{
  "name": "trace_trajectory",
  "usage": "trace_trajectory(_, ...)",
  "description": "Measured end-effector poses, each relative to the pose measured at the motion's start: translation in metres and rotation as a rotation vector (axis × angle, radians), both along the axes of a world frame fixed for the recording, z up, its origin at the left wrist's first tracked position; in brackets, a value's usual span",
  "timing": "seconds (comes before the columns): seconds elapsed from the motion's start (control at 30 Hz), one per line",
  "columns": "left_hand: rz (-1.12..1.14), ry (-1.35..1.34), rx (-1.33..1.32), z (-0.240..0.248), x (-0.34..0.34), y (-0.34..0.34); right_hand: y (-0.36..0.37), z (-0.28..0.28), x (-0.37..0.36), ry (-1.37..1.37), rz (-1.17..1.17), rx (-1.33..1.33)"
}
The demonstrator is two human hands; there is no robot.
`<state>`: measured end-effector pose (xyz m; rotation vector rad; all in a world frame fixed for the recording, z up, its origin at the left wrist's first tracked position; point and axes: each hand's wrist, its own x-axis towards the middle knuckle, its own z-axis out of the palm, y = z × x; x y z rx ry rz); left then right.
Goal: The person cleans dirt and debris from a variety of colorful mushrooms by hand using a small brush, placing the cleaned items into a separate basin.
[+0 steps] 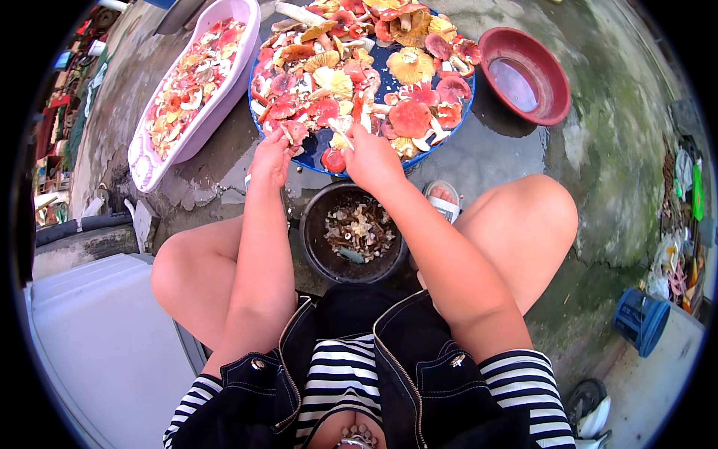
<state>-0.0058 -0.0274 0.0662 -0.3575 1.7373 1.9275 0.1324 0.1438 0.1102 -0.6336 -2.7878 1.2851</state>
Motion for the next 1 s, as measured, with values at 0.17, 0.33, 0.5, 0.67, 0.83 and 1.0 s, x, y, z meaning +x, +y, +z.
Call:
trace_trajectory(0.17, -0.05, -0.008, 0.025, -0.002, 0.001, -0.005, -0.022, -0.016, -0.005, -0.233, 0.11, -0.531)
trace_trajectory(0.33, 0.046, -0.035, 0.003, 0.0, 0.003, -0.004, -0.018, -0.023, -0.008, -0.096, 0.111, -0.27)
trace_trajectory(0.5, 0.042, -0.078, 0.069, -0.003, 0.006, 0.002, 0.016, -0.019, -0.018, 0.12, -0.173, -0.153)
trace_trajectory(0.67, 0.006, -0.125, 0.086, -0.004, 0.008, 0.006, 0.088, -0.007, -0.019, 0.082, -0.434, 0.297)
trace_trajectory(0.83, -0.066, -0.124, 0.083, -0.008, 0.011, 0.01, 0.12, -0.046, -0.012, -0.094, -0.428, 0.357)
trace_trajectory(1.0, -0.074, -0.115, 0.068, -0.003, 0.014, 0.01, 0.11, -0.069, -0.01, -0.071, -0.405, 0.166)
